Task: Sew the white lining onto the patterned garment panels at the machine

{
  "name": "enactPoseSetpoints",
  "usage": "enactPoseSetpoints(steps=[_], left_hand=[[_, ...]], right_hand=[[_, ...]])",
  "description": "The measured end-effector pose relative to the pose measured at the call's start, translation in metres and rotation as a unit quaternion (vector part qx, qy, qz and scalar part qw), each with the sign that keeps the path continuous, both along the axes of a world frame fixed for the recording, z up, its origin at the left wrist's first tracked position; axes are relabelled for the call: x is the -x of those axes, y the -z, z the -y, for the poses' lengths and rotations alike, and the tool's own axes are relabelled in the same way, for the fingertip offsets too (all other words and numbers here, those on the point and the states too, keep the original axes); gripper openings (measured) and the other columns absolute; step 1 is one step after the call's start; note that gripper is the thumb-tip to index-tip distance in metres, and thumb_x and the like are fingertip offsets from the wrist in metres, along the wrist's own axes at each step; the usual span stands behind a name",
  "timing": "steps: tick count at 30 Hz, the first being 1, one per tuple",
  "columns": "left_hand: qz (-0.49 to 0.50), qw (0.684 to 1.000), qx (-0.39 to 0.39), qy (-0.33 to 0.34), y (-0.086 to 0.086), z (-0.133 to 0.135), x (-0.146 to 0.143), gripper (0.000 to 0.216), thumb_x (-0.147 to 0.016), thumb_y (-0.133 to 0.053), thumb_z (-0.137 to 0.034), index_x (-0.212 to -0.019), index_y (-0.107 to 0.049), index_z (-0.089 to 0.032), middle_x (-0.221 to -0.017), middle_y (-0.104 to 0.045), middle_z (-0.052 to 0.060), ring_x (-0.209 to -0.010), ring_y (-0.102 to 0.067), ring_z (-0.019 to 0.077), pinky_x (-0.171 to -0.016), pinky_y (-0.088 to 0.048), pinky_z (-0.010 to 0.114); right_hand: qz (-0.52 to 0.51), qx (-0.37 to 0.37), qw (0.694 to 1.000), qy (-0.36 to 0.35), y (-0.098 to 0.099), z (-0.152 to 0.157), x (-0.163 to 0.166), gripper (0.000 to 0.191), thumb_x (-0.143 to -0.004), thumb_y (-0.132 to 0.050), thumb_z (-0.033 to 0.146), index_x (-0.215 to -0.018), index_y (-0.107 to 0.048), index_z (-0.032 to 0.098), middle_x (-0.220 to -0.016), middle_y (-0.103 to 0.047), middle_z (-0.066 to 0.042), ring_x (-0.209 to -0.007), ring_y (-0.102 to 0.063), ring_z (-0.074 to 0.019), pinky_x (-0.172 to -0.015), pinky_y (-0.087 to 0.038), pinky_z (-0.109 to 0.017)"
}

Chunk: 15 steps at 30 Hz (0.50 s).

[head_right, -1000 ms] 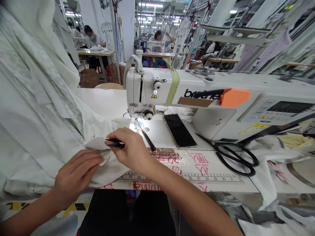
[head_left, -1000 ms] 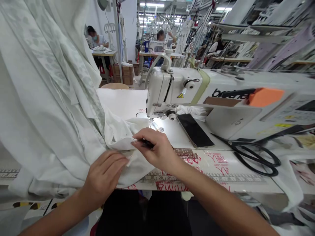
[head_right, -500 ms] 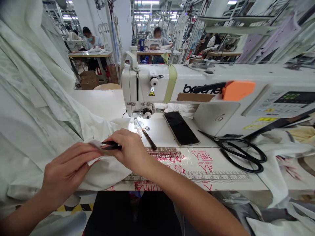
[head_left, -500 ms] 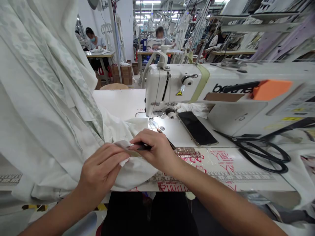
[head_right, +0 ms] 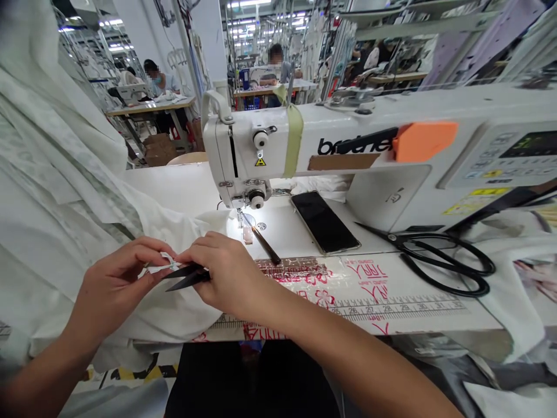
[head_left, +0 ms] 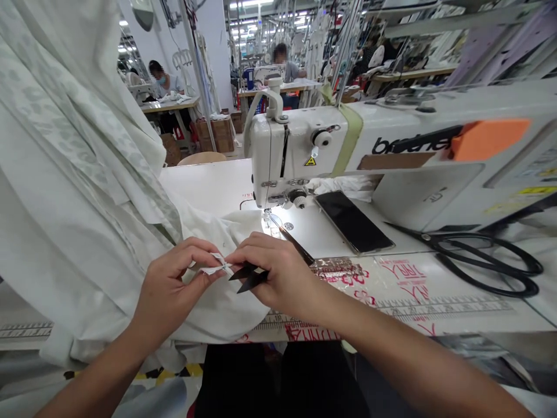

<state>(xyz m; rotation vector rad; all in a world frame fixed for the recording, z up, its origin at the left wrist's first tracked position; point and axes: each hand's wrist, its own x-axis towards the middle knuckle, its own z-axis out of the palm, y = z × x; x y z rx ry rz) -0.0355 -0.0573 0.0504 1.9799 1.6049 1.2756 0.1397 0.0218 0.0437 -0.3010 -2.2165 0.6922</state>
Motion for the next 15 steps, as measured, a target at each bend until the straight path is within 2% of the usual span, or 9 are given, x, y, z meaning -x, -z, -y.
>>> enactPoseSetpoints(steps=[5, 9, 15], left_hand=[[0.028, 0.999, 0.017, -0.007, 0.0, -0.001, -0.001, 0.007, -0.078, -0.064, -0.016, -0.075, -0.061, -0.021, -0.082, -0.061, -0.003, -0.077, -0.058, 0.0087, -0.064, -0.044, 0.016], [0.064, 0.995, 0.066, -0.027, -0.006, -0.003, 0.001, 0.011, -0.076, -0.069, -0.024, -0.072, -0.06, -0.019, -0.075, -0.061, -0.003, -0.068, -0.058, 0.0083, -0.06, -0.046, 0.015], [0.086, 0.989, 0.118, 0.029, -0.019, -0.01, 0.013, 0.007, -0.08, -0.065, -0.027, -0.08, -0.063, -0.021, -0.076, -0.063, -0.002, -0.069, -0.059, 0.0071, -0.061, -0.048, 0.011]], right_hand=[[0.012, 0.013, 1.0, -0.011, -0.003, 0.001, -0.002, 0.025, -0.069, -0.055, 0.002, -0.088, -0.062, 0.016, -0.076, -0.062, -0.003, -0.075, -0.054, -0.0159, -0.067, -0.044, -0.027], [0.008, 0.042, 0.999, 0.0, -0.003, 0.002, -0.002, 0.013, -0.073, -0.063, 0.008, -0.084, -0.061, 0.016, -0.074, -0.059, -0.001, -0.072, -0.053, -0.0137, -0.065, -0.042, -0.025], [-0.025, 0.106, 0.994, 0.008, -0.002, 0.0, 0.001, 0.002, -0.078, -0.065, 0.015, -0.079, -0.063, 0.015, -0.071, -0.06, 0.001, -0.066, -0.053, -0.0098, -0.062, -0.04, -0.022]])
